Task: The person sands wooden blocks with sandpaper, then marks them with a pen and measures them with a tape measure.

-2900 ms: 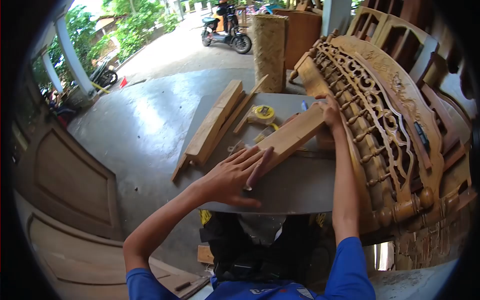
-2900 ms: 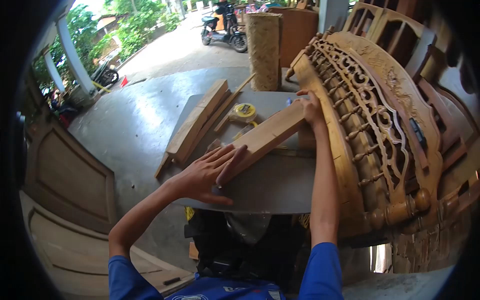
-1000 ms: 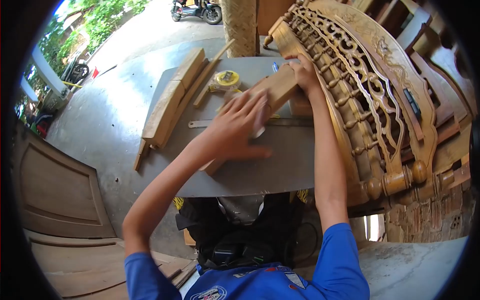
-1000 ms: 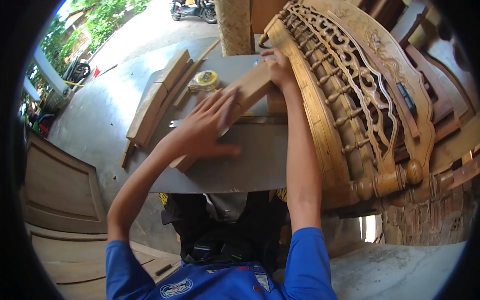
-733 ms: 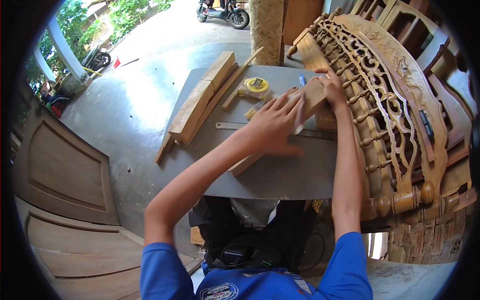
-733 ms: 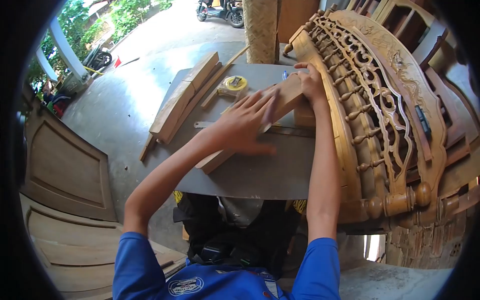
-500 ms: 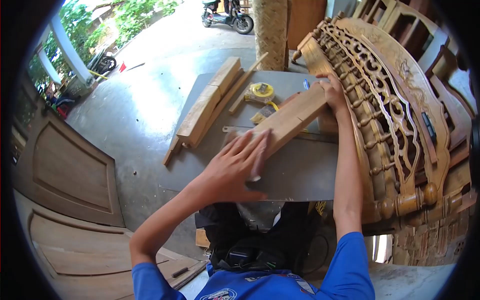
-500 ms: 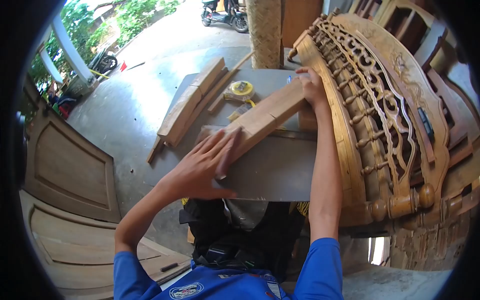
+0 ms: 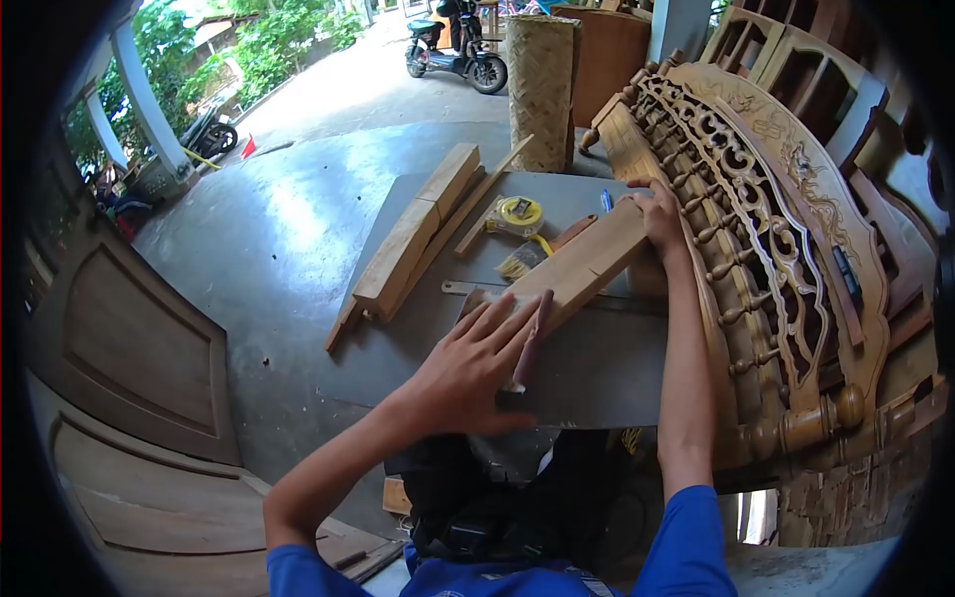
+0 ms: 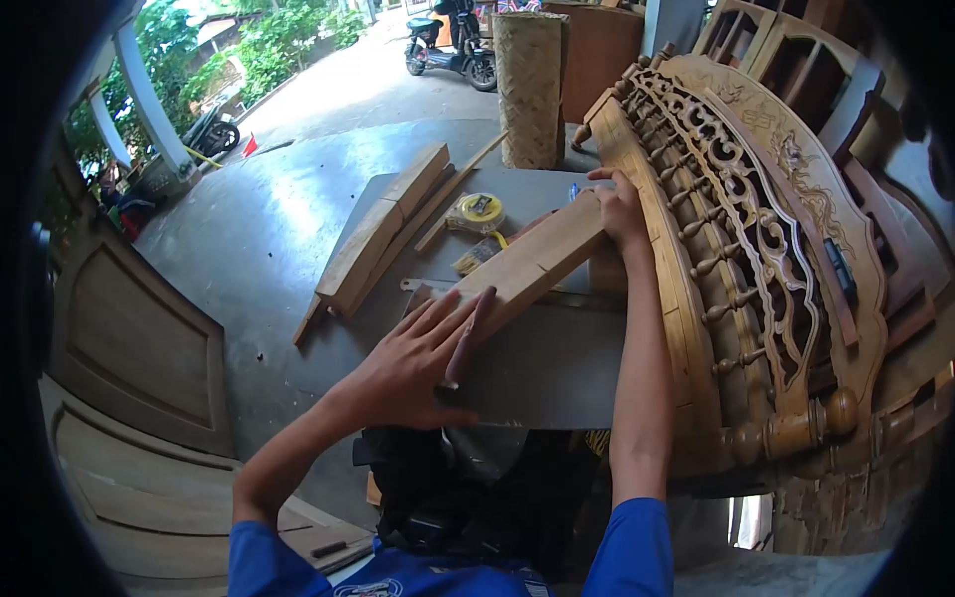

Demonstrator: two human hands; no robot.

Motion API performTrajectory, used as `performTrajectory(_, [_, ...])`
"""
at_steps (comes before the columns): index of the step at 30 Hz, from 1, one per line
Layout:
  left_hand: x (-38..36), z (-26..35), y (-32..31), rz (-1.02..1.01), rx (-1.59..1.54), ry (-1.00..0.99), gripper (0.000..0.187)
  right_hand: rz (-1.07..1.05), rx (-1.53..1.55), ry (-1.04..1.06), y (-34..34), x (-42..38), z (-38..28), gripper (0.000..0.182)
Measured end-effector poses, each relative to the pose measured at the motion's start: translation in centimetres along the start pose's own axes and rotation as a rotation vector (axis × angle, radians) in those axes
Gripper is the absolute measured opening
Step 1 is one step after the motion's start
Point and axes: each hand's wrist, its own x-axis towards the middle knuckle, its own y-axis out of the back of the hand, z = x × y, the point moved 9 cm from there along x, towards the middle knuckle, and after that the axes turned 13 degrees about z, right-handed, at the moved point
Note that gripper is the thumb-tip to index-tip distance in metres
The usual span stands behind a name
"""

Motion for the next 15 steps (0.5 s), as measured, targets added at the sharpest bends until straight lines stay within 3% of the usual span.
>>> performTrajectory(2, [-0.8,0.1,0.0,-0.008,0.004,0.031,0.111,-0.02,-0.084,0.008,-0.2,0.0,0.7,0.022])
performTrajectory(4, [3.5,-1.2,-1.4,0.085,-0.054,-0.026,0.107,-0.007,-0.055,0.073,-0.5,0.5,0.2,0.022])
performTrajectory(6, [8.8,-2.9,-3.5,0.126,-0.116,-0.032,0.106,-0.038,0.013,-0.044,-0.6,0.3,0.7,0.022])
performTrajectory(7, [10.9,-3.5,-4.2,0.112,-0.153,-0.01,0.106,-0.015,-0.019,0.064,-0.4,0.6,0.3,0.022])
performTrajectory(10, [12.4,-3.1,-4.8,0.146,-0.157,-0.019,0.108,-0.029,0.103,-0.039,0.3,1.5,2.2,0.023])
performTrajectory(12, [8.9,-2.4,-3.8,0.17,-0.198,-0.087,0.106,-0.053,0.057,-0.044,-0.5,0.7,2.5,0.024])
performTrajectory(14, [3.5,-1.2,-1.7,0.057,-0.069,-0.099,0.106,-0.03,0.01,-0.037,0.0,0.5,1.2,0.025])
performTrajectory(15, [0.8,-0.9,-0.9,0.015,-0.072,-0.084,0.109,-0.005,-0.071,0.072,0.2,0.8,0.9,0.027])
